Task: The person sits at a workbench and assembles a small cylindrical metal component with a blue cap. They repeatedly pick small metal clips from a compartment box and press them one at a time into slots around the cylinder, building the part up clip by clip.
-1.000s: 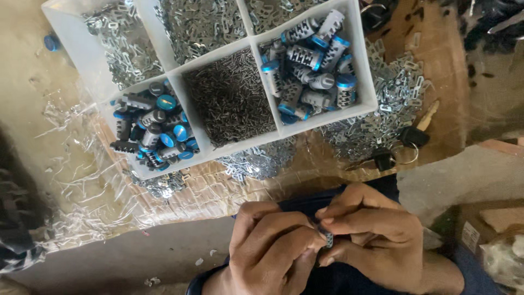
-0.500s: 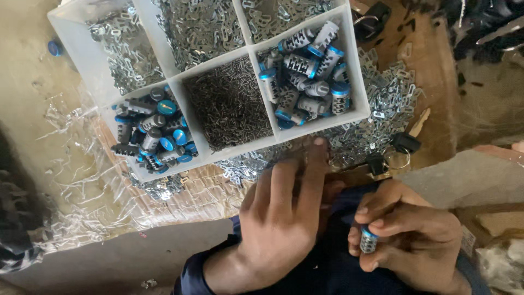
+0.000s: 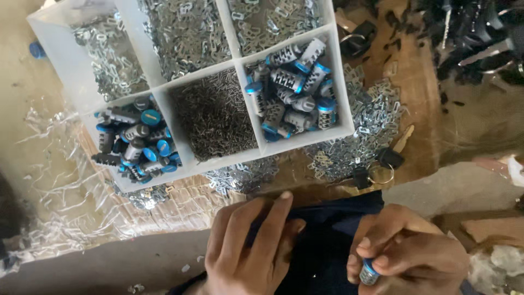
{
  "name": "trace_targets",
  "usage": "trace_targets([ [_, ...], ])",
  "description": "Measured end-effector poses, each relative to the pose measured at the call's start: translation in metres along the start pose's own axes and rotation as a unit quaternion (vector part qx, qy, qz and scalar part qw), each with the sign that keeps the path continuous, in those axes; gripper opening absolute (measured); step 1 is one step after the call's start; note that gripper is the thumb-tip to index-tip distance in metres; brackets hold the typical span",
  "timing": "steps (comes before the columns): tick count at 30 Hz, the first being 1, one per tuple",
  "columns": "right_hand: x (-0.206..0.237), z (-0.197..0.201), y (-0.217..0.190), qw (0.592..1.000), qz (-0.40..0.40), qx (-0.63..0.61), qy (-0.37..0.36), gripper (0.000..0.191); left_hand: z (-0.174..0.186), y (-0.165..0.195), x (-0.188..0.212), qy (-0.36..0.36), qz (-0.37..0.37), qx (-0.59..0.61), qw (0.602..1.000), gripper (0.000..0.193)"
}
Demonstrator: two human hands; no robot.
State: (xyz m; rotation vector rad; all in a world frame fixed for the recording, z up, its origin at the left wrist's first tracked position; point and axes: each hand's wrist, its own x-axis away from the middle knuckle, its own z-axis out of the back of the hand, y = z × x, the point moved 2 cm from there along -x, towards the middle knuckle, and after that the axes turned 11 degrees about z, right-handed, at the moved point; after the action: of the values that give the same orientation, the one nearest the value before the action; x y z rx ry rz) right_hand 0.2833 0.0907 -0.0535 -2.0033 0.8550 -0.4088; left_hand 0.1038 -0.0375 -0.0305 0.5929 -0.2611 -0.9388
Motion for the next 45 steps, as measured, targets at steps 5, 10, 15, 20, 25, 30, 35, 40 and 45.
trace_targets([
  [5,0.006,-0.004,0.011,1.000,0.000,0.008,0.001,0.032,-0.009,-0.007,-0.007,0.013,-0.080,-0.079,0.994,0.036],
  [10,0.018,-0.006,0.015,1.000,-0.008,0.022,0.017,0.033,0.003,-0.009,-0.011,0.038,-0.072,0.058,0.995,0.025],
  [15,0.018,-0.003,0.022,0.997,-0.076,0.004,0.016,0.036,0.020,0.004,-0.004,0.009,0.105,0.277,0.955,0.022],
  [20,0.018,-0.003,0.020,0.987,-0.048,0.153,-0.021,0.030,0.009,0.014,-0.002,0.008,0.032,0.266,0.963,0.021],
  [25,0.021,-0.005,0.016,0.977,-0.070,0.190,-0.061,0.027,0.015,-0.003,-0.004,-0.067,-0.113,0.219,0.967,0.020],
  [30,0.018,-0.007,0.019,0.985,-0.064,0.118,-0.111,0.026,0.002,-0.006,-0.003,-0.241,0.231,0.451,0.828,0.017],
  [35,0.020,0.007,0.007,0.987,-0.035,0.147,0.062,0.034,-0.010,0.004,0.005,0.039,-0.108,-0.082,0.990,0.032],
  [40,0.026,0.007,0.006,0.994,-0.036,0.079,0.072,0.029,-0.021,-0.021,0.008,0.051,-0.121,-0.070,0.989,0.024],
  [45,0.017,0.000,0.019,0.998,-0.053,0.024,0.035,0.036,0.001,-0.020,-0.005,0.051,-0.115,0.040,0.991,0.023],
])
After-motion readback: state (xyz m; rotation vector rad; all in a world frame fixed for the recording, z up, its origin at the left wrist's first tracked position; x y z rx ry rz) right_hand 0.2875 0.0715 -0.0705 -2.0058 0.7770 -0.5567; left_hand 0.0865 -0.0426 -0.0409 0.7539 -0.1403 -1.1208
